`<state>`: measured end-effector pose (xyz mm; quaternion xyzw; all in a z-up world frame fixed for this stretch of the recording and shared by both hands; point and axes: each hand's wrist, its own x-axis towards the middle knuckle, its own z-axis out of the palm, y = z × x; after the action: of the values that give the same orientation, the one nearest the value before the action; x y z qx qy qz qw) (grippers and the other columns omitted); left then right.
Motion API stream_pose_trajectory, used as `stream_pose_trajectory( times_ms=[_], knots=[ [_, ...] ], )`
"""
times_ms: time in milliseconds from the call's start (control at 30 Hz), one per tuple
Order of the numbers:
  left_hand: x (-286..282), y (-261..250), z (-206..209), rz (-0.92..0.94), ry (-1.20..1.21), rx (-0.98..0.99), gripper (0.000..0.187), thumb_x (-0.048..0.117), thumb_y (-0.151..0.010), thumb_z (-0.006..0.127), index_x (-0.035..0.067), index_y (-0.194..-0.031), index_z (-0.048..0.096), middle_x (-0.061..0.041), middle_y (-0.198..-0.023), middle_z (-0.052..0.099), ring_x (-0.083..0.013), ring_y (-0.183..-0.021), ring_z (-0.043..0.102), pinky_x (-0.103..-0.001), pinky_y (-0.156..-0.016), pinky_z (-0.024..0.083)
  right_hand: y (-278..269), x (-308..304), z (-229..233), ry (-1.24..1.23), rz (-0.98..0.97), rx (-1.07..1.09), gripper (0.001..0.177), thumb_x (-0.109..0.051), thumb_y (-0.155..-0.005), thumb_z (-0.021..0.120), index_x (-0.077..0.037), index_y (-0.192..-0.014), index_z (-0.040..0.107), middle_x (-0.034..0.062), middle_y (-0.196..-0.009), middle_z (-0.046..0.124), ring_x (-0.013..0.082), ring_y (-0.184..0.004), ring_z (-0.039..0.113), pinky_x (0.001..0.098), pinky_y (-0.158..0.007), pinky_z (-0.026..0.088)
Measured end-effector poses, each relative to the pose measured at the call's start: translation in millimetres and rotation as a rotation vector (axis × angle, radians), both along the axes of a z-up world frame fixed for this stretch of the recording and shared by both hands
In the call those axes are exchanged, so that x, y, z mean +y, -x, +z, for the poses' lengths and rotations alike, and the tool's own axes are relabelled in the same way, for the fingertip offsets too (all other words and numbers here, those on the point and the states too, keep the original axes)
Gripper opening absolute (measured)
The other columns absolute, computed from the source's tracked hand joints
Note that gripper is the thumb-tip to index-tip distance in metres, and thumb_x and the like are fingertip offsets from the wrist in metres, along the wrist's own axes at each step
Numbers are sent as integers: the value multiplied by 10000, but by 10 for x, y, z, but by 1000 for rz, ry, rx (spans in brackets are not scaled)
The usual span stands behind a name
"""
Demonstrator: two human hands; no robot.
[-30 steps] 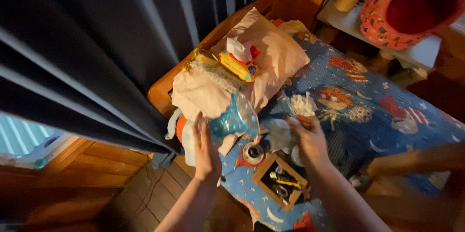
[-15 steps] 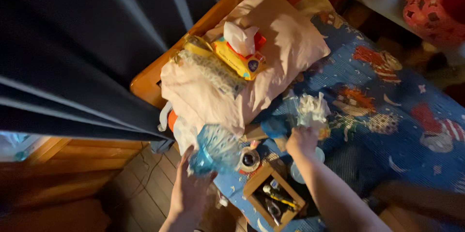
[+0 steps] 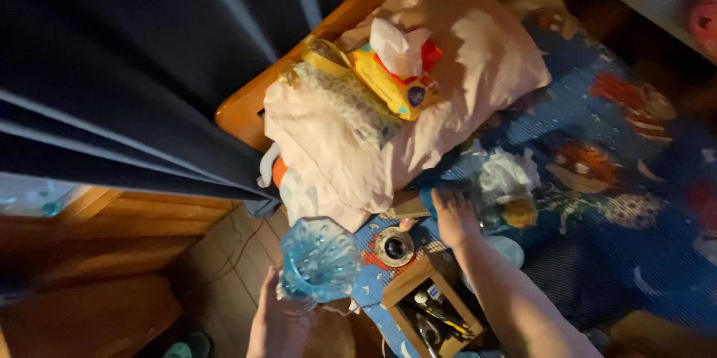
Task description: The person wipes a wooden bed frame with a white cloth, then cleans a blue glass lamp shade and a clear plastic container using wipes. The person plugs in the lamp to test it and continues wiping the items before placing them back on the bed.
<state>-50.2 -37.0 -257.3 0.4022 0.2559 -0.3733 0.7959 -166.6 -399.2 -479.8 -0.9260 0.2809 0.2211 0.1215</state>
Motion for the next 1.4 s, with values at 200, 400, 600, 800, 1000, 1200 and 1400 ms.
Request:
stream_pose_trajectory(
  times_ms=[200, 400, 600, 800, 1000, 1200, 1400],
  knots=[
    [152, 98, -24, -39, 57, 26, 556, 433, -1001, 499, 93, -1440, 523, -117, -1388, 595, -294, -1186, 598, -463, -1011, 474, -147, -418, -212, -290, -483, -35, 548, -390, -1129, 265, -52, -1349, 636, 262, -1448, 562, 444, -1351, 517, 488, -1187, 361],
    [297, 211, 246, -4, 80, -48, 610, 416, -947, 525, 126, -1483, 485, -67, -1467, 571, -260, -1253, 600, -456, -1017, 484, 65, -873, 146, 299, -183, -532, 263, -214, -978, 578, -14, -1113, 684, 249, -1007, 735, 415, -963, 710, 525, -915, 560],
    [804, 351, 454, -11, 90, -36, 595, 437, -985, 518, 144, -1500, 466, -86, -1469, 573, -273, -1257, 544, -480, -1020, 385, -152, 244, 1687, -807, -829, -1039, 195, -153, -977, 615, -28, -1102, 697, 128, -852, 690, 214, -719, 647, 339, -657, 508],
    [1356, 687, 602, -175, 555, -65, 661, 550, -931, 469, 110, -1412, 578, -97, -1366, 661, -277, -1250, 616, -465, -1059, 495, 422, 2197, 3415, -1134, -516, -856, 216, -141, -933, 654, 13, -1066, 729, 13, -826, 695, 137, -561, 599, 280, -523, 489],
    [2078, 1290, 612, -72, 433, -112, 542, 494, -1004, 464, 118, -1369, 605, -76, -1332, 690, -256, -1211, 646, -460, -1057, 506, 1103, 3518, 4116, -1140, -332, -675, 315, -164, -947, 629, -4, -1180, 768, 37, -668, 645, 120, -526, 566, 263, -512, 462],
    [2776, 1811, 570, -179, 484, -87, 560, 527, -995, 477, 133, -1362, 630, -73, -1343, 686, -244, -1216, 652, -451, -1053, 522, 1605, 4298, 4082, -1045, -295, -669, 355, -177, -950, 614, -47, -1255, 741, 14, -658, 624, 108, -531, 551, 255, -508, 457],
    [2900, 2246, 560, -159, 524, 10, 536, 517, -976, 517, 128, -1322, 645, -87, -1314, 695, -258, -1184, 664, -472, -1045, 523, 2019, 4693, 4265, -996, -285, -671, 431, -155, -931, 629, -122, -1357, 685, -37, -650, 565, 58, -537, 479, 220, -480, 374]
  ],
)
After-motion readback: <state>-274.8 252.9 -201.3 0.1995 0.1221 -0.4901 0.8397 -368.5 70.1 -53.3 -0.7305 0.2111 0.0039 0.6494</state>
